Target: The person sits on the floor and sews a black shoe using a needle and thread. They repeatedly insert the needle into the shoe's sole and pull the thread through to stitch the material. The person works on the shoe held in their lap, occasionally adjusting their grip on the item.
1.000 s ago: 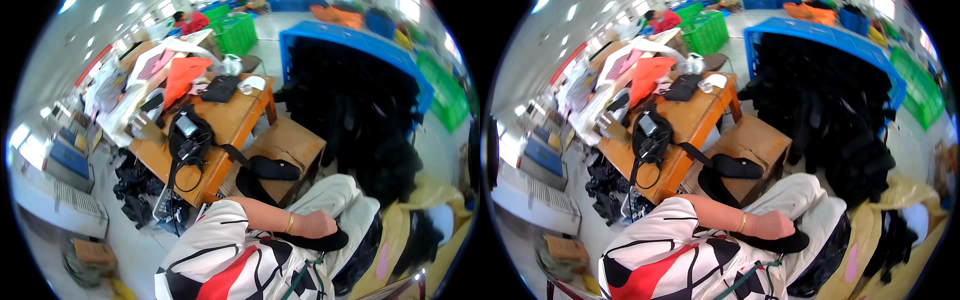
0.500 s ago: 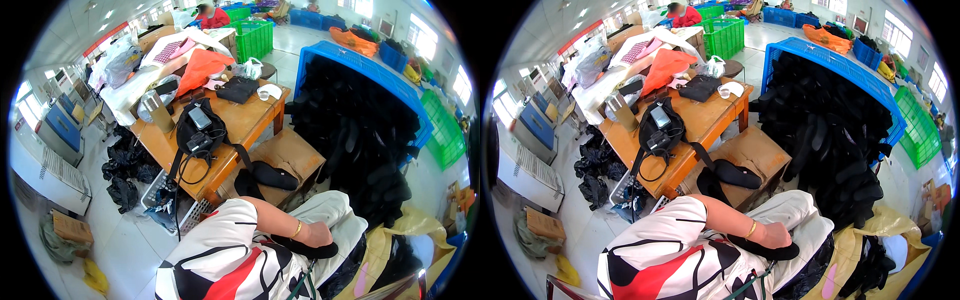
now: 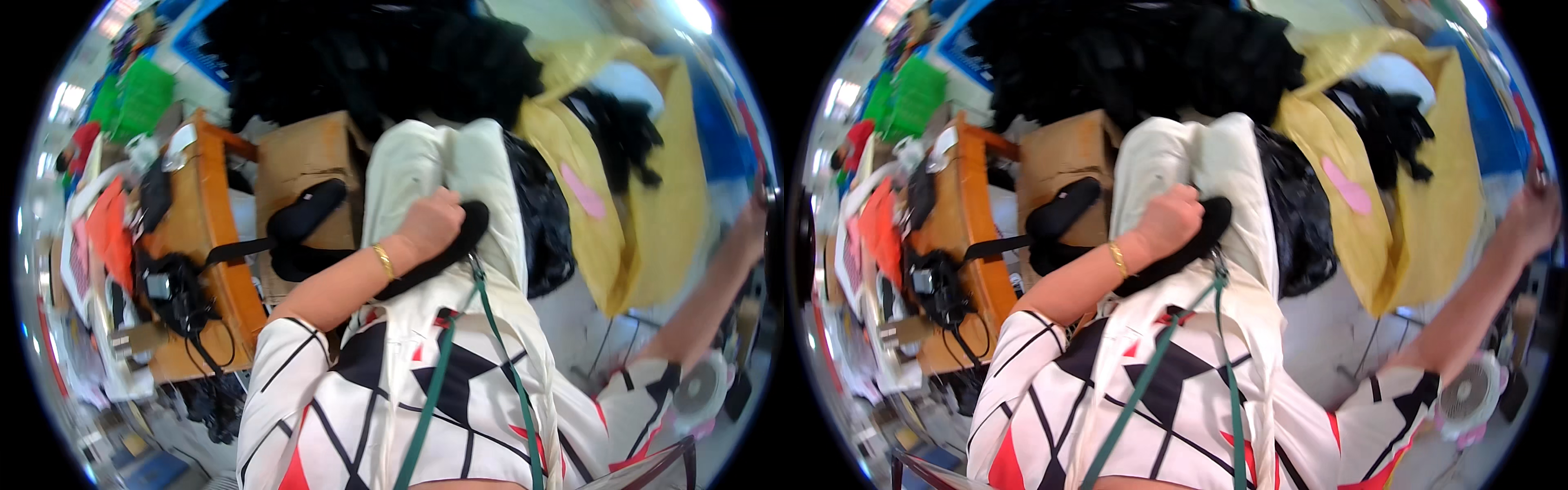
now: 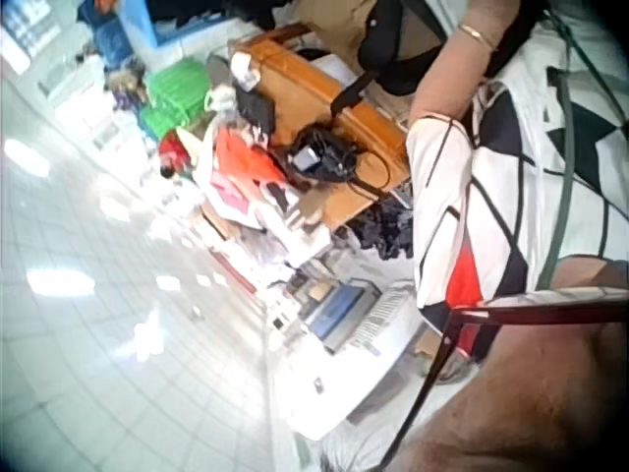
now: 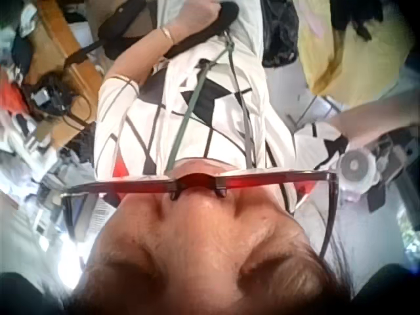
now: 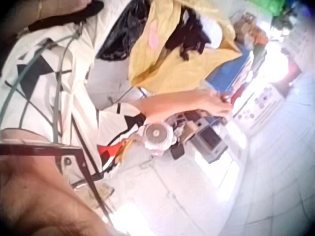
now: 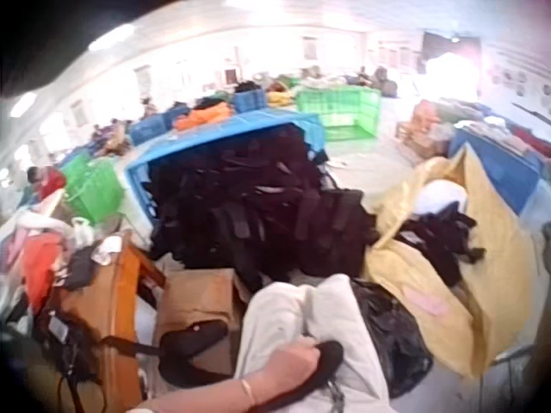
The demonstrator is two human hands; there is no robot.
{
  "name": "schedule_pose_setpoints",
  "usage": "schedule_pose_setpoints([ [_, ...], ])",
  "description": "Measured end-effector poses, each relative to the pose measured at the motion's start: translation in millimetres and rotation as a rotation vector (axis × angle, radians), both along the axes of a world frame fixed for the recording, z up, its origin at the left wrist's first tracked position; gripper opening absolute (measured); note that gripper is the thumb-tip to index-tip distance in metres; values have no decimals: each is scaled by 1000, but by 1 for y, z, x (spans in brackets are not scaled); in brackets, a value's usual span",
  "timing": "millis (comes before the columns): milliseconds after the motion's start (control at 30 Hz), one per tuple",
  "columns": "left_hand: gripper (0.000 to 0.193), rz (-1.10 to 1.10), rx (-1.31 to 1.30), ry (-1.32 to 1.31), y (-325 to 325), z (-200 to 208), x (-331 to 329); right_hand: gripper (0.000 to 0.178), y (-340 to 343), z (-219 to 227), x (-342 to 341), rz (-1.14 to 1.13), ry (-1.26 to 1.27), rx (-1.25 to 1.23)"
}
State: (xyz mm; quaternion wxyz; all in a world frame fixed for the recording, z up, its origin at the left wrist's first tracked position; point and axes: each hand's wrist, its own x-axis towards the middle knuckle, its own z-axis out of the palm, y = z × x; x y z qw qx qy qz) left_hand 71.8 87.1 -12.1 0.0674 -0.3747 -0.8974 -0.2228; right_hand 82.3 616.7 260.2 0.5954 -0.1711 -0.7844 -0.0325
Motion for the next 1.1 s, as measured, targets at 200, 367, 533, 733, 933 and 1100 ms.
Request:
schedule_pose_setpoints([
  [200,16,170,257,-435,-16,-9,-4,22,-186,-99,-16,835,-586,-841],
  [367,16,238,448,-731,-26,-21,-9,16,-289,-188,-11,1112,-1182,43],
  [533,17,226,456,-818,-28,-30,-15,6,-328,-225,-3,1198,-1250,192],
  [733,14,285,712,-1108,-31,-36,-16,29,-328,-204,27,922,-1344,-241],
  [933,12,249,791,-1222,-28,-36,-17,44,-333,-248,57,807,-1821,-435],
  [1100,11,279,779,-1258,-27,-31,-16,35,-304,-240,74,897,-1687,-379],
])
